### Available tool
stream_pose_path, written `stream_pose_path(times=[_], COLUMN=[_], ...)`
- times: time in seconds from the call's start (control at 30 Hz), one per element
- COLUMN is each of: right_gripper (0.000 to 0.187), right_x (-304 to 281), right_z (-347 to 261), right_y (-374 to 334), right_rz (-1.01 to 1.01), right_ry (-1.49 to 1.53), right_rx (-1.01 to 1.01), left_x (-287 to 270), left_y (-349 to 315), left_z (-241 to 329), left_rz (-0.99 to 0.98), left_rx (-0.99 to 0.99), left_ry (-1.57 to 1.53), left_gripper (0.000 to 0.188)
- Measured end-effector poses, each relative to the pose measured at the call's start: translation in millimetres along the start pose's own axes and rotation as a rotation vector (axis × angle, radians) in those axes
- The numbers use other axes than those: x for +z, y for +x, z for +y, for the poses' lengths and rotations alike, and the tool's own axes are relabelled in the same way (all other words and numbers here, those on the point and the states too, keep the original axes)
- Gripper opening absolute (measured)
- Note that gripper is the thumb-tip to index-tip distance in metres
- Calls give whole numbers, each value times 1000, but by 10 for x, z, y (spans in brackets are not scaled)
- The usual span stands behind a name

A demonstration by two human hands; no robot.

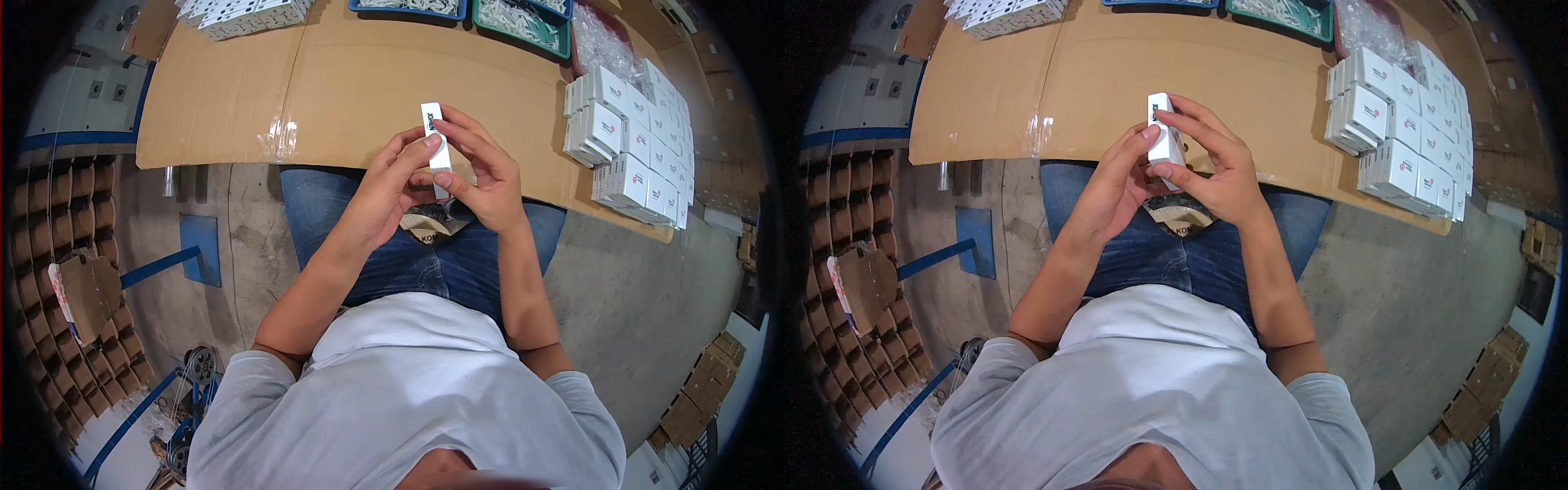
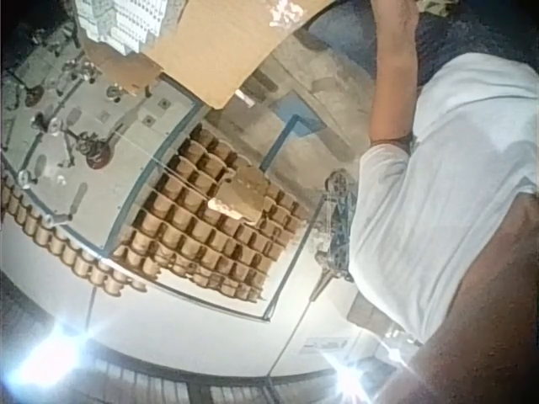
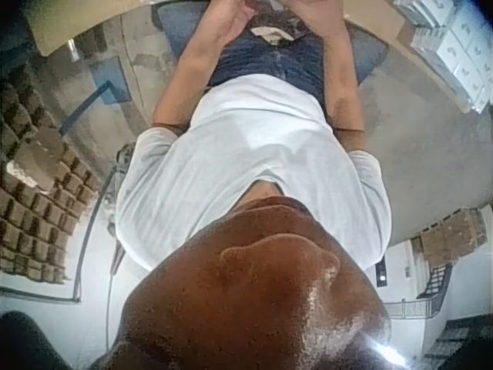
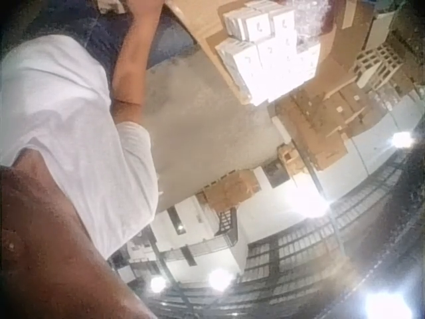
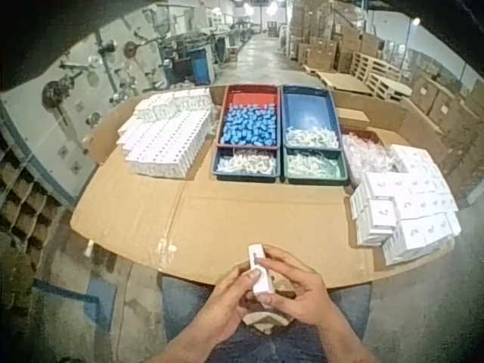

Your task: The recorder is picking various small components from plastic bins and packaging them into white cardboard boxes at a factory workstation.

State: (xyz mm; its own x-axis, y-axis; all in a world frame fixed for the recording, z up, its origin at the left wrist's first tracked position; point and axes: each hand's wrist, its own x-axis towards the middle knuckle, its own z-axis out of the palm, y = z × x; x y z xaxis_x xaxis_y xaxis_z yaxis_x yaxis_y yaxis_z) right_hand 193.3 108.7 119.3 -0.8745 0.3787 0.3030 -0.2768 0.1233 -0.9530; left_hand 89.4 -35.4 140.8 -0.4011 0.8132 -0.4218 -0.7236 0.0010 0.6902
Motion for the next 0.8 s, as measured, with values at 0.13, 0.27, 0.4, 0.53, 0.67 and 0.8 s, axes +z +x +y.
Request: stream_pose_path(times=[0.13,0.27,0.4,0.53,0.67,0.8], right_gripper=[55,53,55,56,59,62], right_x=[-36,-73,-74,-80,-82,-106], right_z=[24,32,33,30,42,109], right_y=[-4,-5,-8,0,-1,-13], right_rz=[15,12,10,-2,-13,-65], right_ry=[2,-14,-24,-55,-83,-280], right_rx=[10,-5,-9,-23,-16,-91], left_x=[25,47,49,30,41,30], left_y=[-17,-28,-27,-18,-33,-10], left_z=[9,19,12,-4,13,14], left_rz=[10,6,17,36,10,-10], left_rx=[5,-3,-21,-9,-19,-18], left_ry=[13,58,75,114,89,77], left_gripper=[46,50,53,55,58,65])
